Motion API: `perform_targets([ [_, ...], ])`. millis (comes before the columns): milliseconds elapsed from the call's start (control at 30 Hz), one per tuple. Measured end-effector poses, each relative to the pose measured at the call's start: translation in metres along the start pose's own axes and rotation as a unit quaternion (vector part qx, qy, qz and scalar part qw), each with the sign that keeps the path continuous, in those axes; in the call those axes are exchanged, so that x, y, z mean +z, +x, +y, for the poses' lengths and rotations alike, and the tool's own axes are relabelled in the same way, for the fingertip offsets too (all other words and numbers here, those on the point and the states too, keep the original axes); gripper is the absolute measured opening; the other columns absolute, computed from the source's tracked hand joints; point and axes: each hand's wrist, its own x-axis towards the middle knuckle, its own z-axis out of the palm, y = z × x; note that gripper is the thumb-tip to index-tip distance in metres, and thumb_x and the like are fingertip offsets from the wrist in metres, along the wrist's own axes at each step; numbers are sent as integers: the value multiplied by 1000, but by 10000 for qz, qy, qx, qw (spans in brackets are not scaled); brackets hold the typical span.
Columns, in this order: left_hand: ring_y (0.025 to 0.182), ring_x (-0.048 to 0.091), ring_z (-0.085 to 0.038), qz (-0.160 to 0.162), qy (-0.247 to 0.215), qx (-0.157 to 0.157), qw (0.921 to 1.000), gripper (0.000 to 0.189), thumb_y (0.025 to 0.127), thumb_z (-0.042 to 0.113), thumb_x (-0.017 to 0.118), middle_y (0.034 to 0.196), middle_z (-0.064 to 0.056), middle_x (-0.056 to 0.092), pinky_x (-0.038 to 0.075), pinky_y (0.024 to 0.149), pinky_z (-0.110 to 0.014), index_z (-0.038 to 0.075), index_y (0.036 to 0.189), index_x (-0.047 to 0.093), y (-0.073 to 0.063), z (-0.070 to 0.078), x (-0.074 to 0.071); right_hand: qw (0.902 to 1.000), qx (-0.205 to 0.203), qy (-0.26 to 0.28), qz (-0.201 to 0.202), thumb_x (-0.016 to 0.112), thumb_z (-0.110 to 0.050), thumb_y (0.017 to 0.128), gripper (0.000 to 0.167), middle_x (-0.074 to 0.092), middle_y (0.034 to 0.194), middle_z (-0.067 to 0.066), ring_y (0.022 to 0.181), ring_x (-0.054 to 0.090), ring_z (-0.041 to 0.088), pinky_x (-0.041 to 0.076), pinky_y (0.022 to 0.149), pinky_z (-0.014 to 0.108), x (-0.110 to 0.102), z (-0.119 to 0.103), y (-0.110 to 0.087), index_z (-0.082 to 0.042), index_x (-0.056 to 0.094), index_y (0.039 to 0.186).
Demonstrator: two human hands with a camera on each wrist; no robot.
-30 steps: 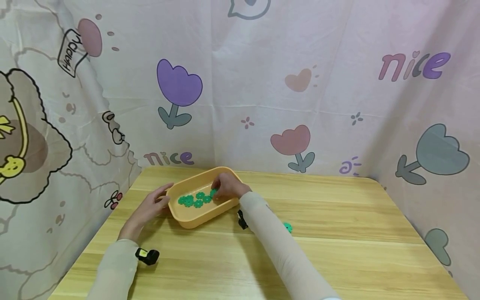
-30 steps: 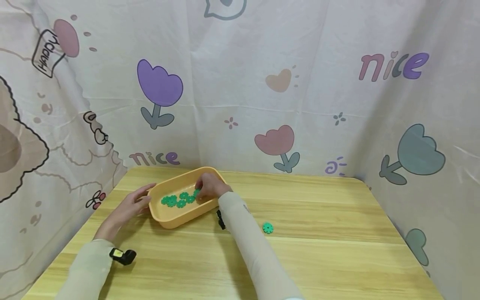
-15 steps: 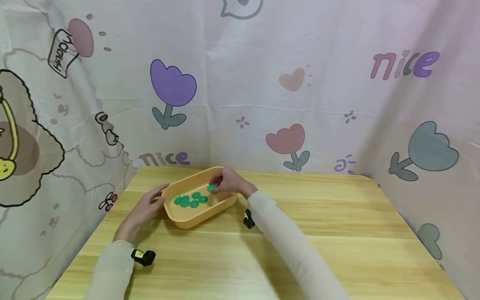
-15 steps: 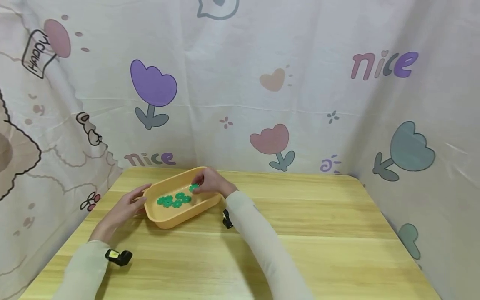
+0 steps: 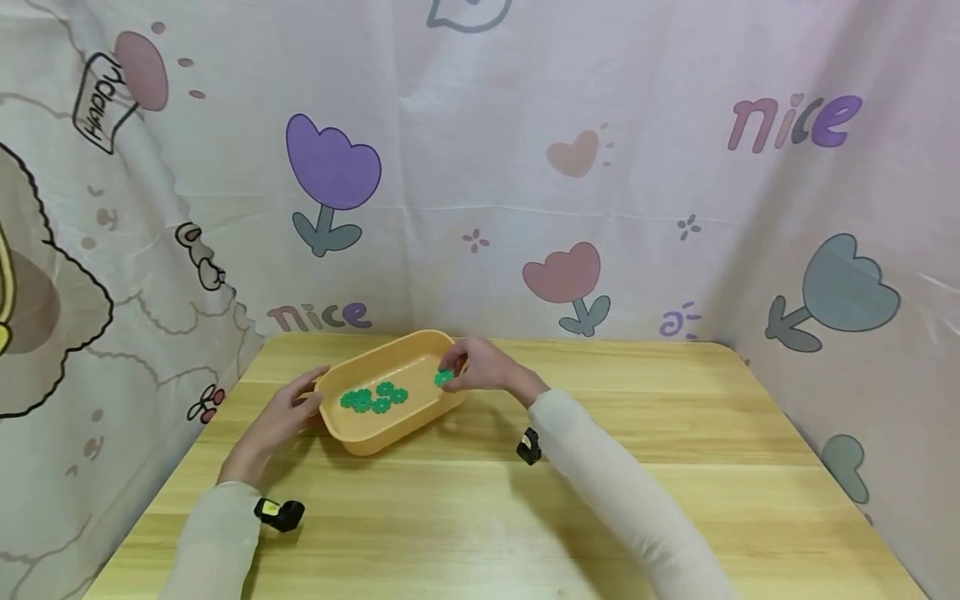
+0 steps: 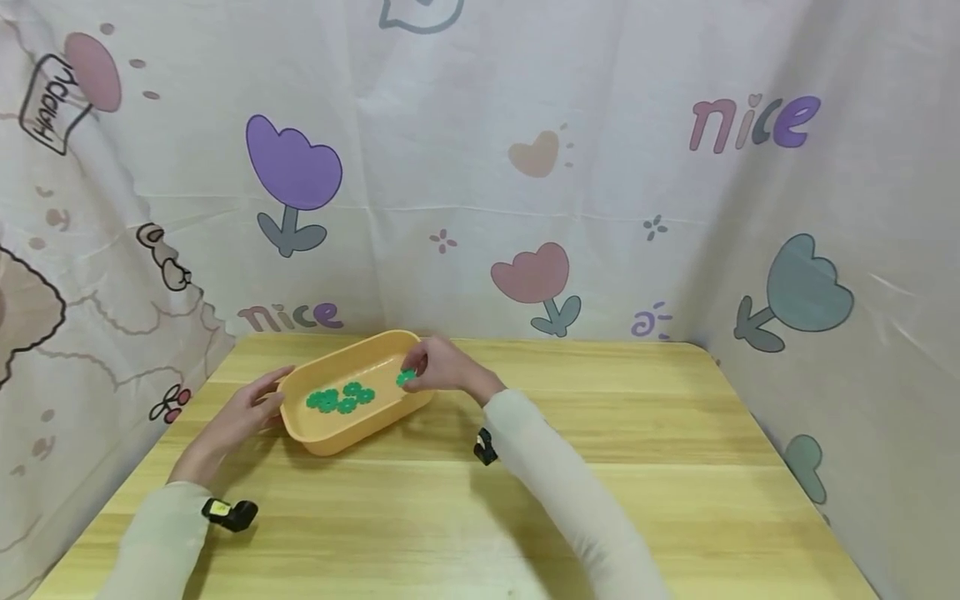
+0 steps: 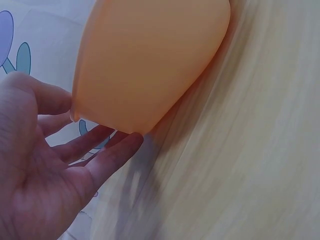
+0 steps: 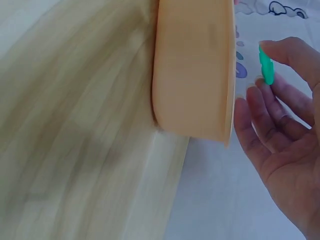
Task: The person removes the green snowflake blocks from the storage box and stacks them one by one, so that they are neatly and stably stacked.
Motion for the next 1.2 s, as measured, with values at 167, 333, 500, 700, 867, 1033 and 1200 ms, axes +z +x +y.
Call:
perform_targets([
  [167,136,47,-51,3,-6,-3,10000,58,112,16,41,150,-37,38,59,100,-39,3,164,20,-1,1,0,9998,-28,16,174,85,-15,81,23,75,94,7,86,68,19,57,71,18,-9,4,-21,-3,77,98],
  [333,136,47,-49,0,-11,-26,10000,58,112,17,41,151,-36,38,59,101,-40,4,165,20,-1,0,0,9997,46,60,230,85,-14,81,22,74,95,8,91,70,28,59,73,19,-16,7,-43,-3,76,99],
  [500,135,48,-48,2,-11,-4,10000,58,113,16,40,151,-36,38,59,100,-39,4,165,19,-3,-1,-1,9994,136,119,298,85,-13,82,21,74,96,7,95,70,35,60,74,20,-23,9,-63,-4,76,99],
  [700,136,48,-48,4,24,-39,10000,57,113,15,40,151,-36,38,60,99,-37,4,165,20,-3,0,0,9990,139,86,413,85,-13,82,24,74,95,7,95,69,34,59,73,18,-30,14,-87,-4,75,102],
  [867,134,50,-45,-1,30,-43,10000,57,112,16,41,150,-36,38,60,99,-38,4,165,20,-3,0,-1,9986,110,54,521,84,-13,82,24,75,95,7,92,70,32,62,74,24,-35,23,-104,-4,74,102],
  [1033,133,51,-43,-34,1,-23,10000,58,112,15,40,151,-37,38,60,98,-35,3,165,19,-2,0,0,9979,123,35,639,84,-12,82,25,75,94,8,89,71,31,65,78,40,-37,30,-121,-3,75,102],
  [1200,133,51,-41,-49,-37,-53,10000,58,112,16,41,151,-36,37,59,99,-35,4,165,19,-1,1,0,9975,191,57,678,85,-13,81,25,75,96,7,87,70,20,64,78,40,-38,37,-138,-4,75,103],
])
